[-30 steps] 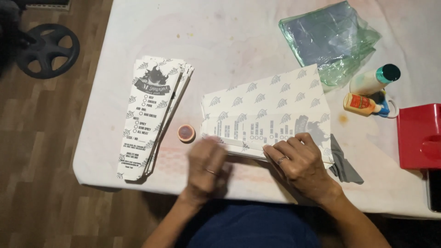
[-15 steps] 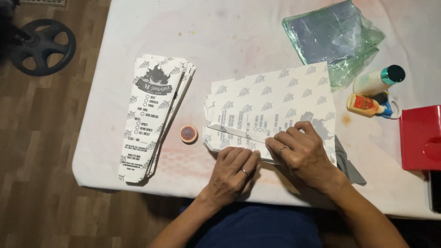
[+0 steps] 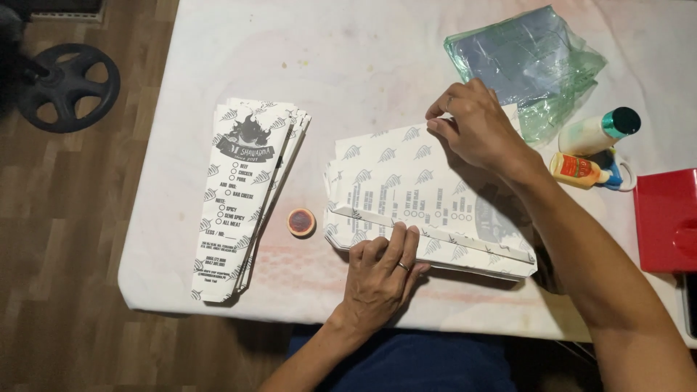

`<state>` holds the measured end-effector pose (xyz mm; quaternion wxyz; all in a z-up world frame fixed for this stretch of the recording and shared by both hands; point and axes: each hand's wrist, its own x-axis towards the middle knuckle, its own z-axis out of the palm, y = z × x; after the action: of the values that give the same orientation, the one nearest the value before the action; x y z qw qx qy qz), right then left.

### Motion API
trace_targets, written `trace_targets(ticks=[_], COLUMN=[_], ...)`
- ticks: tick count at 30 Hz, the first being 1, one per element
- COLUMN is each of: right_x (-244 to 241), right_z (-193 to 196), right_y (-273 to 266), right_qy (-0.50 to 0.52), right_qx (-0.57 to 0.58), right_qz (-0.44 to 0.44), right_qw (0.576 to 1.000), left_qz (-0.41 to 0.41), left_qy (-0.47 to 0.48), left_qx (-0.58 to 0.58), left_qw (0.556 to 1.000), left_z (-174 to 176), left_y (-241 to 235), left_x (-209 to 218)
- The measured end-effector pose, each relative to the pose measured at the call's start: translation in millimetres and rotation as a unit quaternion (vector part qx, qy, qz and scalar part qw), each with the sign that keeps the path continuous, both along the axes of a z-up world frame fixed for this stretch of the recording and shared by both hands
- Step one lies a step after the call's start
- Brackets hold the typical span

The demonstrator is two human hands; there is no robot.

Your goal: Folding printed paper wrappers and securing them with tape at a manual assembly station.

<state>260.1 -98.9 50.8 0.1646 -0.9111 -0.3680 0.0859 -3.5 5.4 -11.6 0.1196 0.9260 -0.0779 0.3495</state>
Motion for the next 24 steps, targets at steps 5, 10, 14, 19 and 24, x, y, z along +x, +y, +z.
trace_targets(ticks=[5, 10, 14, 19, 24], right_x=[-4.0, -101.5, -155.4, -176.1, -167.4], right_z=[-5.6, 36.3, 18.3, -2.3, -11.9], right_y=[-12.9, -26.5, -41.7, -45.8, -49.6], right_qy=[-0.090, -0.234, -0.348, -0.376, -0.334], right_qx=[0.053, 0.196, 0.173, 0.182, 0.188], right_qz=[0.058, 0.138, 0.177, 0.136, 0.134], right_qw=[0.993, 0.942, 0.904, 0.898, 0.914], left_qz=[0.000, 0.007, 0.003, -0.020, -0.043], left_qy=[-0.008, -0.020, -0.028, -0.053, -0.058], left_qx=[-0.008, -0.005, -0.014, -0.030, -0.052], left_qw=[1.000, 1.000, 1.000, 0.998, 0.996], left_z=[0.7, -0.4, 0.7, -1.6, -10.3], left_y=[-0.3, -1.2, -0.6, 1.4, 2.4], left_x=[0.2, 0.7, 1.8, 2.5, 1.2])
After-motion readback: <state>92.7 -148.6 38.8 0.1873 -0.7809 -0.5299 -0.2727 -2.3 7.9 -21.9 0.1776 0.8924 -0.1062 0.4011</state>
